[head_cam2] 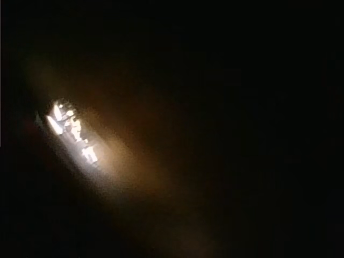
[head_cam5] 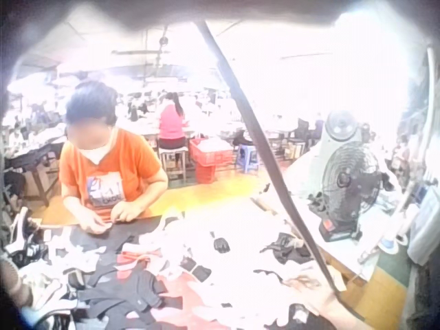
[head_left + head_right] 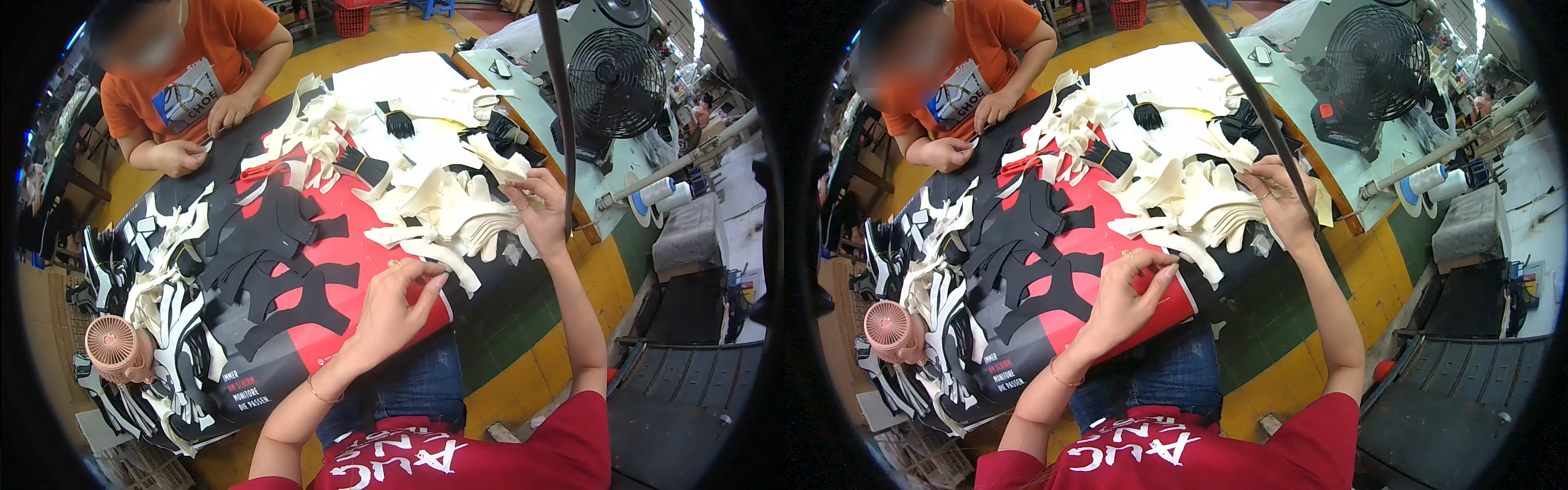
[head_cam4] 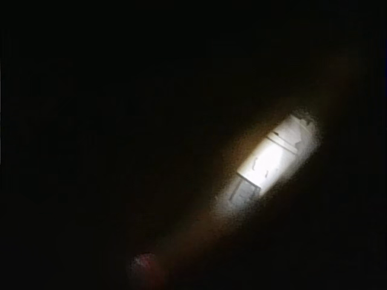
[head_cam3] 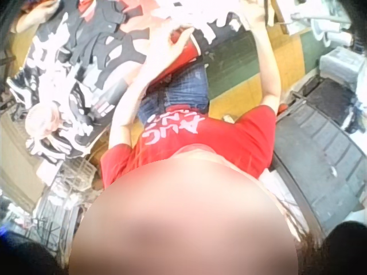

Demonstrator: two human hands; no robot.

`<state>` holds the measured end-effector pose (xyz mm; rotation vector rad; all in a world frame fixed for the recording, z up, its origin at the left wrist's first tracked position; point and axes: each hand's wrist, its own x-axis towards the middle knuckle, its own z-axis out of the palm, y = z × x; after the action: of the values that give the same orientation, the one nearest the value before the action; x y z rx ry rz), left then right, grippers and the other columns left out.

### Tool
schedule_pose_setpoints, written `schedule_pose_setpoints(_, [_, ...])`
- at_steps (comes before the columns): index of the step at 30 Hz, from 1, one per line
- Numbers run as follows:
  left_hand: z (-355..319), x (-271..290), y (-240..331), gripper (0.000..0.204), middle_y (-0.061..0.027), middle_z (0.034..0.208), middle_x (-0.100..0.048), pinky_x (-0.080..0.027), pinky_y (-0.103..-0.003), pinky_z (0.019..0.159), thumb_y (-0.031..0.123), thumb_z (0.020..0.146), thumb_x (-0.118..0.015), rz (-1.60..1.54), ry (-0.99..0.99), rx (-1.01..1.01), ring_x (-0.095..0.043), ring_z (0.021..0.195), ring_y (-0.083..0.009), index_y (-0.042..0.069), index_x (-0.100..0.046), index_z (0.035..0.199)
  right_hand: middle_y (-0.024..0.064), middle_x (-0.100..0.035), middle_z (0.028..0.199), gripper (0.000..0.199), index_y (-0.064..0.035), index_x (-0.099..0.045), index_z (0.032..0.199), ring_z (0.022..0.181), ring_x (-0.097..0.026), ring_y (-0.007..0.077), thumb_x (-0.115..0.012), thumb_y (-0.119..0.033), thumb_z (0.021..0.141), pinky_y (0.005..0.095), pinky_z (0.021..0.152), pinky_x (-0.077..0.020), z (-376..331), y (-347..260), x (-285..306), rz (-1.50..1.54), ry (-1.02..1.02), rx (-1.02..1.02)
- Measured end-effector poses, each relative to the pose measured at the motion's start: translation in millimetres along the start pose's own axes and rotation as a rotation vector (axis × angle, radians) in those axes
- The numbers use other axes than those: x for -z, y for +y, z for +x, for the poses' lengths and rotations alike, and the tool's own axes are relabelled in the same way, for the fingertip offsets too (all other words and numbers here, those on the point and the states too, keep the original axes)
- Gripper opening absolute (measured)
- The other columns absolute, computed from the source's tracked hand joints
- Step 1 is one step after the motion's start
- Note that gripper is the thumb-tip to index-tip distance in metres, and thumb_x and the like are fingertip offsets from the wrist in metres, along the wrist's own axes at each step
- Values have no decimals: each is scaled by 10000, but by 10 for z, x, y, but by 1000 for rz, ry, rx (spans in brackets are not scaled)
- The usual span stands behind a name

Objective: The person repeatedly picks white fabric pieces from a pile, aligns them with black fabric pieces on a red and black work surface, and presses them together. The person handles the pieces one at a time, occasionally adjusting their position before moving to the next piece.

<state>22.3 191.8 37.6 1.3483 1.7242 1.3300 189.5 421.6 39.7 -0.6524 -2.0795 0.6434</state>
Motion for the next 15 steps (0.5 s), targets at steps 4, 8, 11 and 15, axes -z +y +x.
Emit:
schedule_pose_setpoints(4, [233,-86,-82,314,-122,1102,-722,-550,-289,813,222,1032,-580,-522,-149,326,-705,928,-174,-47,-657,1174,91,-641,1050,265,-81,-766,1006,980,-620,238,-782,-6,752,343,820,-502,-97,-67,-33,-140,-133,188])
schedule_pose_setpoints(8, [375,-219,-263,378,-138,1136,-712,-579,-277,818,292,1047,-549,-854,-214,542,-707,985,-172,-34,-641,1214,95,-649,1102,309,-124,-764,1061,1036,-608,288,-805,-99,756,394,900,-471,-264,-185,-128,-331,-367,351])
schedule_pose_setpoints(11, [336,-254,-370,384,-137,1143,-710,-582,-276,835,277,1053,-531,-860,-214,531,-705,992,-170,-46,-622,1242,92,-650,1100,328,-91,-746,1079,1043,-612,285,-800,-92,756,385,909,-481,-323,-298,-82,-266,-304,250])
schedule_pose_setpoints(15, [277,-215,-424,358,-132,1160,-702,-578,-277,860,234,1054,-527,-978,-252,509,-693,1022,-169,-50,-618,1251,95,-662,1014,254,-43,-724,1012,966,-637,251,-795,-95,774,341,851,-501,-397,-488,-8,-55,-256,24])
